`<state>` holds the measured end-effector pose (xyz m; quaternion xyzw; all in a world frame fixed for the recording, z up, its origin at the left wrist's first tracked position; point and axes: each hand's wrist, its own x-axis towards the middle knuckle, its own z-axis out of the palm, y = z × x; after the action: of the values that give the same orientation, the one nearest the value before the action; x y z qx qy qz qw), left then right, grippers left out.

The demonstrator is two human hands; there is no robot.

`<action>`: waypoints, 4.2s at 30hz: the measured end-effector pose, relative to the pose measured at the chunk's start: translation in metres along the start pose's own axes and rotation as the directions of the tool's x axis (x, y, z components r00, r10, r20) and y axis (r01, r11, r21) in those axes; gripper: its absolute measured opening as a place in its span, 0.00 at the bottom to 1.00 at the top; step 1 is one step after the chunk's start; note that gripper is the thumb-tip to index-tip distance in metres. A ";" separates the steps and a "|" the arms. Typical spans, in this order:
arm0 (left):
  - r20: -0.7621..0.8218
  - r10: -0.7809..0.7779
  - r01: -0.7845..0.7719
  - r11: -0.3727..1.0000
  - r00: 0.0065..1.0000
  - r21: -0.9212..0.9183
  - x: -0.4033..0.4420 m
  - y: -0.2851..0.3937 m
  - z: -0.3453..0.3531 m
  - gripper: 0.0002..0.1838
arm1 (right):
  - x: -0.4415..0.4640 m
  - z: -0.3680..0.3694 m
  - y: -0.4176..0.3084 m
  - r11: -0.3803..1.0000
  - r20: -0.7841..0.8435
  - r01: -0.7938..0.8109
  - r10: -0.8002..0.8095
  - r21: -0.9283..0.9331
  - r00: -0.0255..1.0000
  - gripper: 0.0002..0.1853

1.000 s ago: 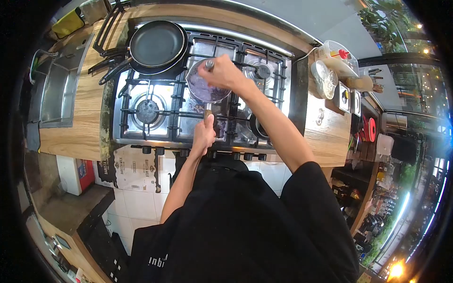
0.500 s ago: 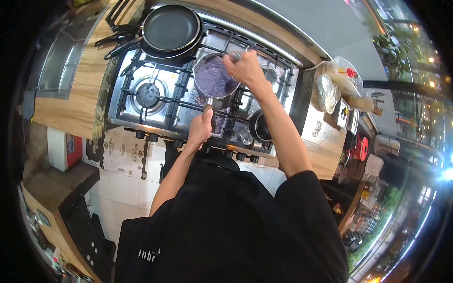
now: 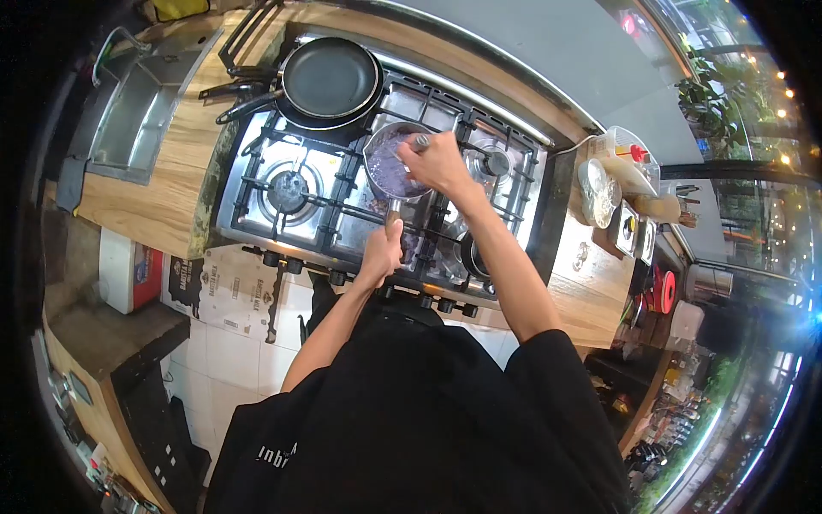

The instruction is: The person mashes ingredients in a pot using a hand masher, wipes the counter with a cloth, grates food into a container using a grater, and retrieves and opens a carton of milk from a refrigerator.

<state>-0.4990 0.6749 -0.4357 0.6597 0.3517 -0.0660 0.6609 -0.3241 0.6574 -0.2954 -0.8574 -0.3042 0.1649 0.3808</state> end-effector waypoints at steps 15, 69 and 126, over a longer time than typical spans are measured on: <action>0.104 -0.119 0.130 0.985 0.987 -0.109 -0.019 0.020 -0.013 0.30 | 0.002 0.003 0.008 0.981 -0.047 0.192 -0.191 0.029 0.980 0.16; 0.082 -0.093 0.101 0.989 0.992 -0.105 -0.020 0.013 -0.004 0.29 | -0.003 -0.011 0.007 0.999 0.081 0.018 -0.020 0.028 0.996 0.12; 0.119 -0.132 0.147 0.981 0.984 -0.126 -0.010 0.012 -0.004 0.31 | -0.130 0.053 0.081 -0.144 -0.237 0.412 0.631 0.900 0.739 0.14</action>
<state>-0.5011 0.6758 -0.4193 0.5828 0.3637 -0.1247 0.7159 -0.4185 0.5597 -0.3842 -0.2771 0.1720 0.0591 0.9435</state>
